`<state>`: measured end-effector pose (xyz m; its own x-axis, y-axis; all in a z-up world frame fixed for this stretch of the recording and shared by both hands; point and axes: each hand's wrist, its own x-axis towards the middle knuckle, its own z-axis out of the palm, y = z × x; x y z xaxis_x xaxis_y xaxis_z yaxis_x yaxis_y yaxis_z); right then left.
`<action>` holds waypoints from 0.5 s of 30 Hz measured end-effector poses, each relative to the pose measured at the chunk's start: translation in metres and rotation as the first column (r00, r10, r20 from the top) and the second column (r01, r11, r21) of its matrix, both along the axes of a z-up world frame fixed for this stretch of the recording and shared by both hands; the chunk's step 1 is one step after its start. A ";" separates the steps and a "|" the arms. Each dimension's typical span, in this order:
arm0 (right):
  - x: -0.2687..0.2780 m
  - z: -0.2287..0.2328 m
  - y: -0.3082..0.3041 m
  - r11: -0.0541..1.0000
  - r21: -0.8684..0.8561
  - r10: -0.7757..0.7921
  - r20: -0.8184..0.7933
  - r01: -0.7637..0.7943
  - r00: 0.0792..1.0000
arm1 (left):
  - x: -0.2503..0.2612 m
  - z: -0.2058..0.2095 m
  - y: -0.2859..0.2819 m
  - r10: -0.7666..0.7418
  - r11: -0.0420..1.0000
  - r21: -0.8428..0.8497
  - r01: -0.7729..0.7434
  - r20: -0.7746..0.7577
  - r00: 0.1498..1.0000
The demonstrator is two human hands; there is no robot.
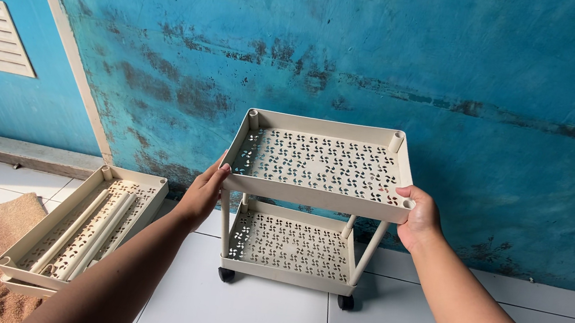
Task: The person assembles a two-tier plastic storage rack by inserting white support poles into the corners of perforated trays and securing them with small fasteners. The person handles the trays and poles by hand, stacking the trays and inserting poles one at a time.
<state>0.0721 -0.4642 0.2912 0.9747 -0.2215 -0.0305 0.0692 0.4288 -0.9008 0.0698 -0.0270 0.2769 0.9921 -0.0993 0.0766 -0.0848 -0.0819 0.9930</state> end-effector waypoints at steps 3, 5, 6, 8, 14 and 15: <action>0.002 -0.005 0.005 1.000 0.000 0.006 -0.031 -0.006 0.999 | 0.004 -0.001 -0.001 0.011 0.995 -0.094 -0.014 -0.031 0.999; 0.003 -0.009 0.007 1.000 0.019 0.005 -0.053 -0.004 0.999 | 0.004 -0.003 -0.003 0.045 0.989 -0.136 -0.052 -0.061 0.997; 0.003 -0.011 0.008 1.000 0.028 0.004 -0.064 -0.002 0.998 | 0.005 -0.005 -0.003 0.050 0.985 -0.161 -0.062 -0.078 0.996; 0.004 -0.014 0.006 0.999 0.034 0.010 -0.071 -0.007 0.997 | 0.008 -0.011 -0.005 0.059 0.974 -0.209 -0.082 -0.112 0.992; 0.005 -0.018 0.001 0.997 0.070 0.048 -0.088 -0.042 0.995 | 0.022 -0.031 -0.015 0.082 0.939 -0.324 -0.112 -0.103 0.991; 0.005 -0.017 0.000 0.996 0.074 0.055 -0.086 -0.048 0.995 | 0.024 -0.031 -0.016 0.071 0.935 -0.339 -0.107 -0.115 0.991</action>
<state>0.0767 -0.4638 0.2738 0.9776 -0.1652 -0.1304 -0.0325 0.4938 -0.8690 0.0942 -0.0426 0.2455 1.0000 0.0047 -0.0085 0.0070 0.2626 0.9649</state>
